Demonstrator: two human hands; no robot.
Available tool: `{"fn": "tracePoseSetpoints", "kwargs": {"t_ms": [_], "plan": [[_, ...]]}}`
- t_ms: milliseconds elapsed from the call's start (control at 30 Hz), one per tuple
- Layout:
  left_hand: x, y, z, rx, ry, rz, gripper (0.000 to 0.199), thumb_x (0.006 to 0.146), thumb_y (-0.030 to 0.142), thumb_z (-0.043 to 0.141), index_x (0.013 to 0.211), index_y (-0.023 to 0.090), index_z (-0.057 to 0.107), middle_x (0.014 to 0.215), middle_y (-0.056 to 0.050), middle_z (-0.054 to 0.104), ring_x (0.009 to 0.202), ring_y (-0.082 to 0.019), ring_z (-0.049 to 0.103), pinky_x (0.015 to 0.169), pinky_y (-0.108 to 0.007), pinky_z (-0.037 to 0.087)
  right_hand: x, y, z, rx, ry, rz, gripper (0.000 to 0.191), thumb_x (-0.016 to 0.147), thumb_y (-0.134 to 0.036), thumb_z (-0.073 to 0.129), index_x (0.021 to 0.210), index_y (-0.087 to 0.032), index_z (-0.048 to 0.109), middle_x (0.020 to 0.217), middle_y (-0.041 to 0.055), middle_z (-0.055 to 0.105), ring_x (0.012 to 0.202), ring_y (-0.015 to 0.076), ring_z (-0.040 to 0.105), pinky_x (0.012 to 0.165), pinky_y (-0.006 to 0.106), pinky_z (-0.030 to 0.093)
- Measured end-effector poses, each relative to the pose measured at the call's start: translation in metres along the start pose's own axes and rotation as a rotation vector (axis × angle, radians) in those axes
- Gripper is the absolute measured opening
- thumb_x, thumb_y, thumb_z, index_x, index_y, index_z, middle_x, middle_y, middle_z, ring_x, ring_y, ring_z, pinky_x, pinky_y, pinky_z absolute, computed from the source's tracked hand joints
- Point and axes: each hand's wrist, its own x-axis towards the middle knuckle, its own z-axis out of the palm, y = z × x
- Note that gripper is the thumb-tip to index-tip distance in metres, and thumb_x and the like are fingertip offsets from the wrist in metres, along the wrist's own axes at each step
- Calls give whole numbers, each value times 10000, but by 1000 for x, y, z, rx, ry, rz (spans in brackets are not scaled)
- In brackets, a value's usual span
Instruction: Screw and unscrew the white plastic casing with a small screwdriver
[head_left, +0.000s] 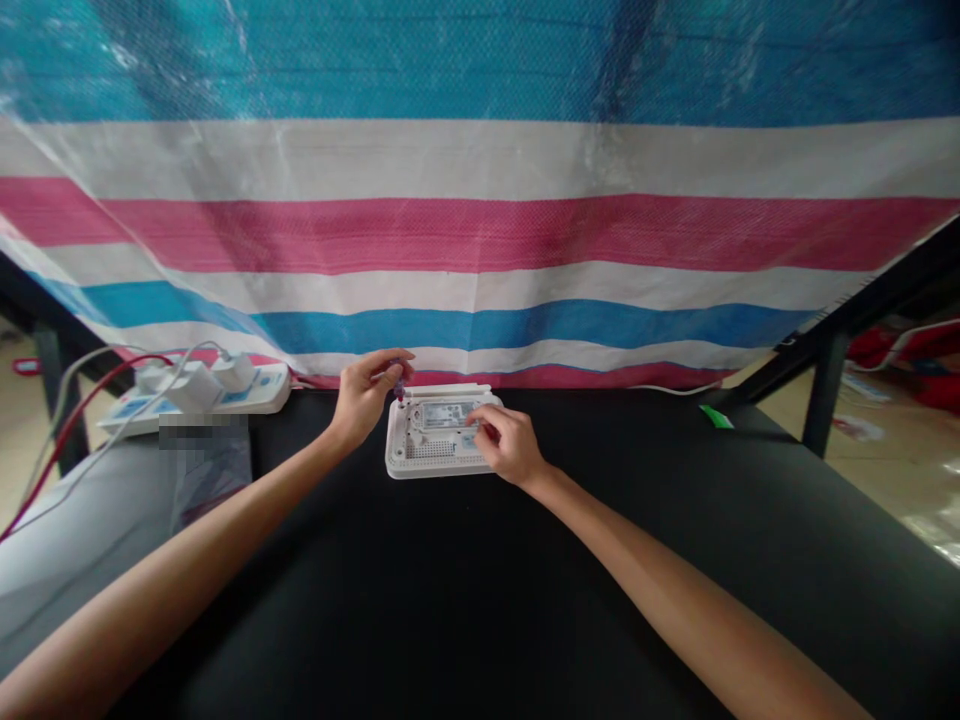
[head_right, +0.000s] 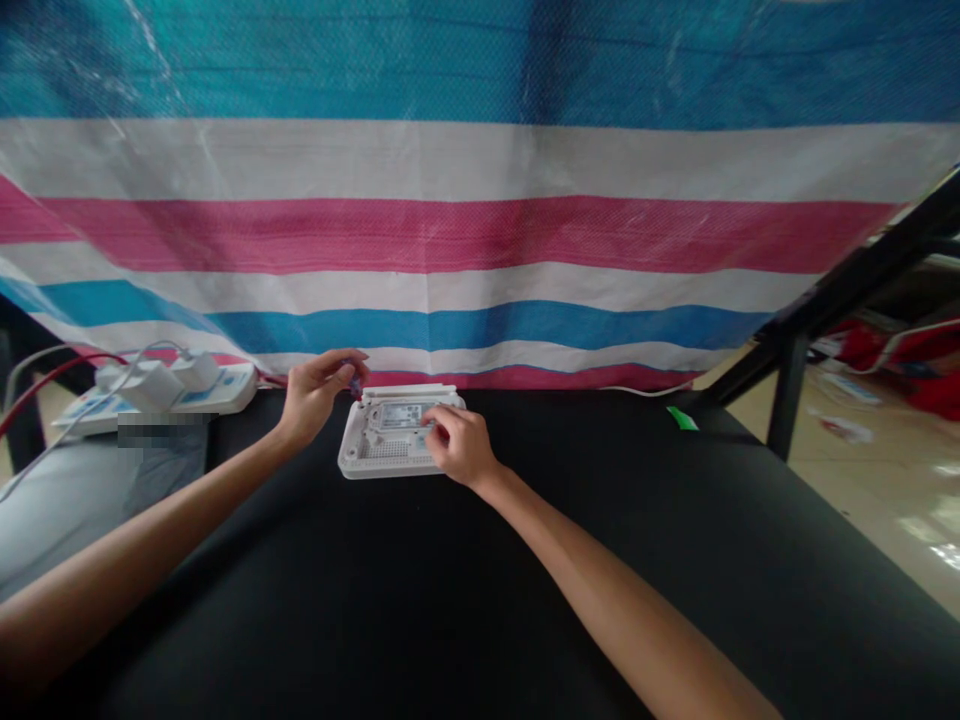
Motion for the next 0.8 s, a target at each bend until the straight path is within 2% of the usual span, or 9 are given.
{"fn": "tracePoseSetpoints", "kwargs": {"t_ms": [100, 200, 333, 467, 600, 733, 800], "plan": [[0, 2, 1, 0, -28, -4, 254, 886, 351, 605, 1021, 171, 723, 850, -58, 720, 758, -155, 646, 662, -253, 528, 0, 0, 0, 6, 3, -2, 183, 751, -97, 480, 809, -183, 630, 698, 10, 644, 550, 142, 536, 587, 267, 419], [0, 5, 0, 147, 28, 38, 258, 882, 390, 627, 1016, 206, 747, 985, -67, 694, 872, -181, 639, 674, -255, 524, 0, 0, 1, 3, 2, 11, 179, 751, -103, 485, 808, -187, 631, 702, 10, 649, 551, 141, 534, 587, 266, 419], [2, 4, -2, 316, 95, 109, 241, 852, 363, 660, 1032, 242, 765, 825, -17, 633, 707, -141, 574, 671, -268, 497, 0, -1, 0, -6, 0, 13, 177, 748, -107, 488, 804, -191, 633, 709, 12, 658, 563, 145, 540, 594, 266, 425], [3, 1, -4, 253, 58, 100, 230, 869, 322, 612, 1012, 211, 754, 800, -23, 671, 726, -153, 612, 733, -288, 507, 0, -1, 0, -3, 12, 5, 180, 747, -106, 485, 804, -186, 636, 700, 12, 655, 559, 144, 539, 587, 264, 423], [0, -2, -2, 116, -17, 72, 309, 938, 385, 515, 1065, 192, 721, 832, -51, 704, 769, -177, 640, 740, -309, 531, 0, 0, 1, -10, 3, 14, 177, 748, -113, 486, 806, -191, 633, 698, 9, 650, 558, 145, 538, 589, 266, 428], [-1, 0, 0, 190, 34, 91, 280, 895, 403, 602, 1057, 222, 741, 937, -50, 684, 831, -172, 639, 750, -282, 528, 0, -1, 1, -7, 0, 14, 174, 754, -115, 485, 806, -190, 634, 703, 11, 654, 557, 144, 538, 587, 266, 429], [0, 1, -1, 255, 65, 106, 236, 858, 365, 653, 1016, 225, 760, 882, -34, 670, 776, -155, 625, 743, -277, 522, 0, -1, 0, -6, 6, 11, 174, 754, -112, 485, 804, -189, 633, 713, 14, 661, 561, 145, 542, 589, 267, 430]]}}
